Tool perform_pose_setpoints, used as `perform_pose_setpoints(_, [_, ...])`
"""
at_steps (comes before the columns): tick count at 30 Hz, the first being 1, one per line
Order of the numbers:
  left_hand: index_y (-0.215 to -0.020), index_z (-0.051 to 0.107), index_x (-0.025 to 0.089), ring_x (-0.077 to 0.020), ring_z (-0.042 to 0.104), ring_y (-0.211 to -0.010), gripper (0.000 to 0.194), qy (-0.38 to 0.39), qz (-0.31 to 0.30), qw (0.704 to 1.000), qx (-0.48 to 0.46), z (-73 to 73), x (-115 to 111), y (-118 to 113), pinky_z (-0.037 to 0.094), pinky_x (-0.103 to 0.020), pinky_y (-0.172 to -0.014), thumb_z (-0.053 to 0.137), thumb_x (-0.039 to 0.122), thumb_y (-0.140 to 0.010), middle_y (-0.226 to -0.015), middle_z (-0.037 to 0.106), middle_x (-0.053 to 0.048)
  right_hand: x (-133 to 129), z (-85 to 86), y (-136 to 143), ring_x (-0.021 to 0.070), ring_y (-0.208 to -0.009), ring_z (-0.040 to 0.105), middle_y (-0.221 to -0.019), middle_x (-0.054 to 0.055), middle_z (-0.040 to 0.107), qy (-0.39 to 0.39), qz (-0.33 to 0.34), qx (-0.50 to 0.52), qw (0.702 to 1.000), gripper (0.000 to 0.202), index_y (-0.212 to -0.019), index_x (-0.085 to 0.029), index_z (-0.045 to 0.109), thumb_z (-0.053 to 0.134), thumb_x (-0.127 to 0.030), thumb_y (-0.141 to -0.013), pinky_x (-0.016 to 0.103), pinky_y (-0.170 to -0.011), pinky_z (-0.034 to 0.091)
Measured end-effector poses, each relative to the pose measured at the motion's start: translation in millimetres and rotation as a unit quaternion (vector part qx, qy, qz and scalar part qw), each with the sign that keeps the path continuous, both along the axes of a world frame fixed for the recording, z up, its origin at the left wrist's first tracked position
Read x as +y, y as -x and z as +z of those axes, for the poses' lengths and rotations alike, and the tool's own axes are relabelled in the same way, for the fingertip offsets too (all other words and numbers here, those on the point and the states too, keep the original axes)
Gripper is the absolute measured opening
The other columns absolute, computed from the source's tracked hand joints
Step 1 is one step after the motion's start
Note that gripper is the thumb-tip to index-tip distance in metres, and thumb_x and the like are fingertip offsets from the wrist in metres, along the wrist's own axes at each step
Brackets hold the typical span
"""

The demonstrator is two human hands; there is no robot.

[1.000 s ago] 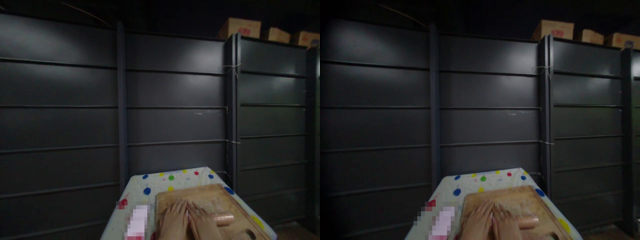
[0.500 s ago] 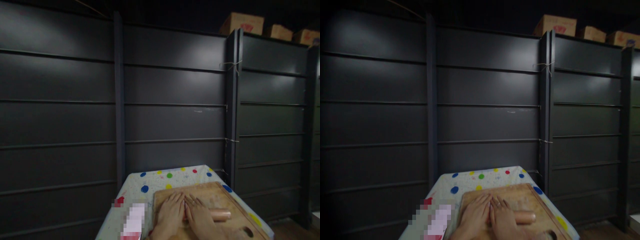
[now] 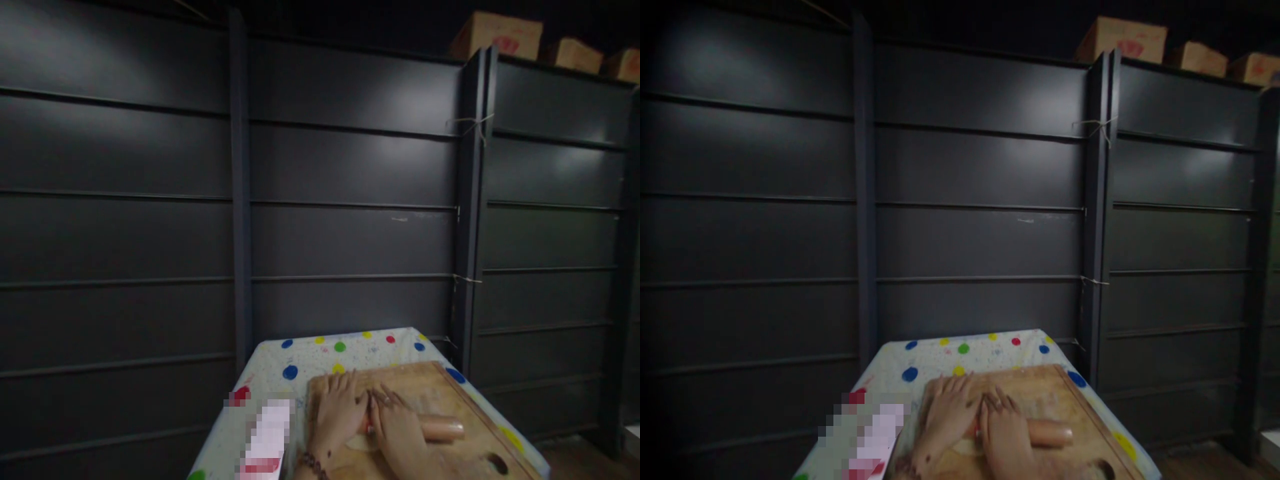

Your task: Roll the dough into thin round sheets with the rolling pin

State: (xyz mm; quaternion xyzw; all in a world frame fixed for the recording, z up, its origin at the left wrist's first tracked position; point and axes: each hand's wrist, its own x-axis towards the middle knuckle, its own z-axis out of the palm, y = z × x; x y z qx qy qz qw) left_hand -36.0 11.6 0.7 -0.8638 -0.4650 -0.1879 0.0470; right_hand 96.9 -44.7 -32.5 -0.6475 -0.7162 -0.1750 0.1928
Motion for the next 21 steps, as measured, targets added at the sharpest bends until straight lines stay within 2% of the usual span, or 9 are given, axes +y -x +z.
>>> perform_pose_setpoints(3, [-0.139,0.053,0.017,-0.0283,0.038,-0.14,0.049,-0.013,-0.03,0.999,0.018,-2.1,-13,7,0.027,-0.052,-0.118,0.032,0.027,-0.096,-0.149,0.049,-0.008,-10,-12.1,3,0.0241,-0.116,0.062,-0.126,0.012,0.065,-0.045,0.003,-0.003,0.999,0.046,-0.123,-0.015,0.065,0.041,-0.004,-0.085,0.038,-0.103,0.044])
perform_pose_setpoints(8, [-0.142,0.049,0.02,-0.0235,0.038,-0.141,0.049,-0.009,-0.049,0.998,0.028,-10.0,-25,17,0.035,-0.045,-0.116,0.037,0.02,-0.094,-0.152,0.043,-0.005,-24,-24.5,0,0.0238,-0.114,0.063,-0.128,0.011,0.065,-0.07,0.014,-0.014,0.997,0.046,-0.127,-0.017,0.063,0.044,-0.008,-0.085,0.035,-0.099,0.048])
perform_pose_setpoints(11, [-0.143,0.048,0.02,-0.0259,0.042,-0.138,0.051,-0.025,-0.046,0.998,0.043,-14.8,-32,21,0.038,-0.046,-0.114,0.037,0.016,-0.093,-0.15,0.045,-0.007,-29,-30.1,-6,0.0242,-0.111,0.065,-0.128,0.01,0.065,-0.069,0.034,-0.036,0.996,0.045,-0.127,-0.017,0.063,0.047,-0.011,-0.085,0.033,-0.093,0.051])
perform_pose_setpoints(14, [-0.145,0.046,0.021,-0.0292,0.039,-0.139,0.053,-0.033,-0.04,0.998,0.046,-18.9,-37,22,0.036,-0.049,-0.115,0.041,0.017,-0.092,-0.152,0.042,-0.007,-31,-35.6,-10,0.024,-0.111,0.065,-0.126,0.009,0.066,-0.062,0.044,-0.024,0.997,0.04,-0.125,-0.019,0.065,0.047,-0.017,-0.089,0.031,-0.093,0.051])
perform_pose_setpoints(18, [-0.145,0.046,0.02,-0.0299,0.039,-0.139,0.054,-0.034,-0.042,0.997,0.05,-24.6,-35,23,0.037,-0.049,-0.115,0.042,0.017,-0.091,-0.151,0.043,-0.008,-31,-33.5,-10,0.0229,-0.115,0.062,-0.128,0.006,0.065,-0.035,0.064,0.031,0.997,0.039,-0.128,-0.023,0.063,0.043,-0.024,-0.094,0.031,-0.098,0.048])
perform_pose_setpoints(21, [-0.144,0.047,0.015,-0.0274,0.043,-0.137,0.055,-0.058,-0.049,0.995,0.062,-25.0,-25,19,0.037,-0.046,-0.115,0.038,0.012,-0.09,-0.149,0.047,-0.011,-29,-20.2,-10,0.0239,-0.118,0.06,-0.129,0.006,0.065,0.005,0.066,0.063,0.996,0.044,-0.133,-0.023,0.059,0.035,-0.024,-0.096,0.037,-0.103,0.045])
